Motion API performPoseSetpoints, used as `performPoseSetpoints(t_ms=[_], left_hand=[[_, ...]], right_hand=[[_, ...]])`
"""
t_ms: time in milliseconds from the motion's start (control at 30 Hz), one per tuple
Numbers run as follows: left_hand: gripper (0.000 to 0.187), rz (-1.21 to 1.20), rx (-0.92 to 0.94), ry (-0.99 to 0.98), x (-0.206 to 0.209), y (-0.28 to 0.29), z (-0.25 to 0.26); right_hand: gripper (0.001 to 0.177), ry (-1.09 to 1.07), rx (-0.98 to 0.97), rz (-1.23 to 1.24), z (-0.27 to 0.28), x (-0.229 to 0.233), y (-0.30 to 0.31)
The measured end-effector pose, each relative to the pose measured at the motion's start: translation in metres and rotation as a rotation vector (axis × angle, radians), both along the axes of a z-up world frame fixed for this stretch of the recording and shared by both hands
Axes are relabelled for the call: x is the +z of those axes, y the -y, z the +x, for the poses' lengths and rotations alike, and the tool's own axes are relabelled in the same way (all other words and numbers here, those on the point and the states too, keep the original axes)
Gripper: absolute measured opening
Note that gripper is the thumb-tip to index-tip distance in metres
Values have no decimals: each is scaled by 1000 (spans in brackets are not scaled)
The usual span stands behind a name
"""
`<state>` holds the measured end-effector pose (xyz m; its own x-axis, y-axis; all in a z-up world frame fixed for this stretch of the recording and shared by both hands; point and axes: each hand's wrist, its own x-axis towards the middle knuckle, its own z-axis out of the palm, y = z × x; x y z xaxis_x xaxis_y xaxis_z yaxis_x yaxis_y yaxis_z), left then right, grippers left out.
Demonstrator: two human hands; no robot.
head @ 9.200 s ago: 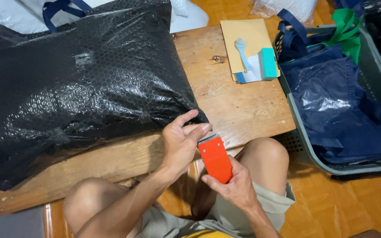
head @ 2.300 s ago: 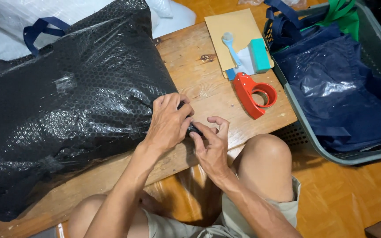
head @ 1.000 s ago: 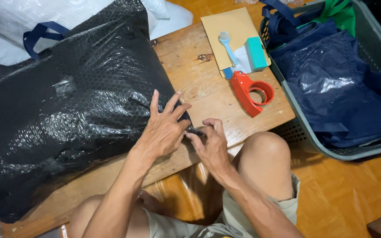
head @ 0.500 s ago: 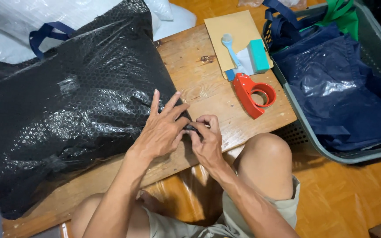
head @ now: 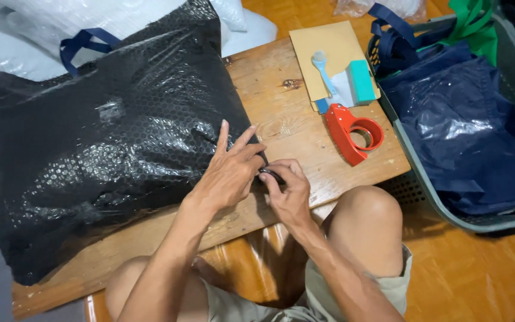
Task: Sealing a large black bubble wrap package using a red tape dispenser
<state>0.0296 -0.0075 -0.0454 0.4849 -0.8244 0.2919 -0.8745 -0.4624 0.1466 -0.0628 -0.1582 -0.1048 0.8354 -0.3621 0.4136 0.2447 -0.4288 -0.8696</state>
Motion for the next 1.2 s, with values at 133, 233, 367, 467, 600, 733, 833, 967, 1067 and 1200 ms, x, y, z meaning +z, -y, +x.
performPoseSetpoints(t_ms=[133,233,367,467,600,733,833,967,1067,1200], left_hand=[[11,12,3,-16,4,1,-1],[10,-8,6,-7,-2,1,-2],[12,-25,11,32,-3,1,1],[15,-29,19,59,-3,2,0],[24,-40,41,84,-2,-1,0],[31,-39,64,126,5,-5,2],[37,-39,87,161,11,-10,6],[48,-46,116,216,21,-16,11],[54,-53,150,246,28,-22,13],[61,-171,633,81,101,-81,12]], right_hand=[[37,-62,90,112,-6,8,2],[16,-46,36,88,-4,-1,0],[8,-14,-33,29,4,-4,-1],[9,-16,-51,4,0,-7,1],[10,-44,-76,-44,0,-4,-1],[12,-37,-85,-68,-6,-4,-6],[13,-37,-93,-93,-10,-5,-6],[16,-33,-113,-136,-10,-3,-3],[18,-36,-113,-170,-7,-1,-2],[19,30,-66,-220,-5,14,-1]])
